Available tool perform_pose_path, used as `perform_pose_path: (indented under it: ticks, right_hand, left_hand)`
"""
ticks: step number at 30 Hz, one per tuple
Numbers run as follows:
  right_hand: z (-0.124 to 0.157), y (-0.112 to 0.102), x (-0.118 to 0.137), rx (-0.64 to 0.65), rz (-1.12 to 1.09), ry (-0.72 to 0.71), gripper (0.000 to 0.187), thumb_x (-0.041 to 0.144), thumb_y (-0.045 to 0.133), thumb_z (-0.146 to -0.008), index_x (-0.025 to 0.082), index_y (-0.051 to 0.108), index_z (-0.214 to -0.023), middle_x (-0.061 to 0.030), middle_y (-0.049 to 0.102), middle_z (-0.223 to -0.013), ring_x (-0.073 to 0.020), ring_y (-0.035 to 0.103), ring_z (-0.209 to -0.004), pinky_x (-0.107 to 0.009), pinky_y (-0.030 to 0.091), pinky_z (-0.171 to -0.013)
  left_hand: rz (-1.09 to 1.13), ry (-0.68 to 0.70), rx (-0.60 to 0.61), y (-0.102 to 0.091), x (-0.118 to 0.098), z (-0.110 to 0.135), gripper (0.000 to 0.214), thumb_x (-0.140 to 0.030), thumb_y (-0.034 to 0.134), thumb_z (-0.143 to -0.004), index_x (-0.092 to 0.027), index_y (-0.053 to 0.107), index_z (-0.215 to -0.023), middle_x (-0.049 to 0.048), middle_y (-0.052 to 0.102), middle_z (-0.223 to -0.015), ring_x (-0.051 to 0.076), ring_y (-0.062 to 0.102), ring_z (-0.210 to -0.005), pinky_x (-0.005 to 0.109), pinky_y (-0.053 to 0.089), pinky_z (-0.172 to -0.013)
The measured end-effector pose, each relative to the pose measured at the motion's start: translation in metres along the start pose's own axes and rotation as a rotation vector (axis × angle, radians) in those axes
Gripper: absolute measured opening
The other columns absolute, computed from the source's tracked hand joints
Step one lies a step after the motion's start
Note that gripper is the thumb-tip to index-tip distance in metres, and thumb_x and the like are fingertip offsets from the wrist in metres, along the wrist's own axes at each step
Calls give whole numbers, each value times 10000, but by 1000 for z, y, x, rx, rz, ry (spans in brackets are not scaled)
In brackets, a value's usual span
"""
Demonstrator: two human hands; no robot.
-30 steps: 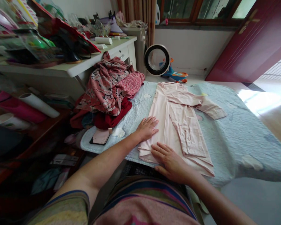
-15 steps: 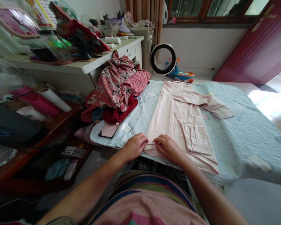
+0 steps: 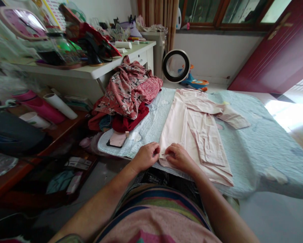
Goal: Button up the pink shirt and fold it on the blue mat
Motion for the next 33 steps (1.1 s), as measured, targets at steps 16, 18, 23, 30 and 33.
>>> perform_pose_path:
  ticks: [16, 18, 23, 30, 33]
  right_hand:
    - [0, -2, -2, -49, -90, -13, 142, 28, 622, -780, 159, 675, -800, -16, 601, -764, -151, 540, -762, -264, 381, -715]
    - [1, -1, -3, -47, -80, -32, 151, 26, 622, -784, 164, 684, -789, -19, 610, -773, -151, 543, -771, -266, 383, -724]
    - [2, 1, -4, -47, -56, -69, 164, 52, 622, -812, 184, 719, -800, -29, 630, -802, -157, 562, -799, -280, 392, -754]
    - [4, 0, -3, -17, -48, -97, 179, 66, 615, -828, 196, 728, -877, -31, 635, -858, -163, 563, -840, -299, 396, -803]
    - [5, -2, -2, -2, -22, -112, 252, 75, 603, -838, 195, 711, -1032, -36, 628, -887, -170, 548, -848, -309, 398, -810]
  left_hand:
    - [-143, -138, -23, 7, 1, 14, 132, -124, 501, -793, -217, 571, -854, -52, 501, -598, 124, 516, -576, 239, 320, -596]
    - [-132, -124, 3, 5, 2, 16, 126, -124, 498, -792, -215, 566, -846, -47, 514, -618, 126, 518, -590, 240, 329, -605]
    - [-47, -168, -15, -1, 2, 16, 114, -113, 478, -788, -204, 545, -782, -9, 572, -737, 147, 557, -708, 250, 384, -662]
    - [27, -288, -44, 5, -1, -1, 229, -180, 449, -887, -188, 539, -1098, 19, 607, -865, 176, 586, -824, 305, 448, -798]
    - [47, -306, -31, 10, 0, -6, 303, -139, 511, -836, -178, 528, -1136, 19, 590, -891, 160, 577, -797, 292, 463, -785]
Point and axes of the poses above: each hand's wrist, its own z-axis away from the middle knuckle, its own y-axis out of the palm, x = y × z, the point moved 1 cm from there along -z, towards the middle knuckle
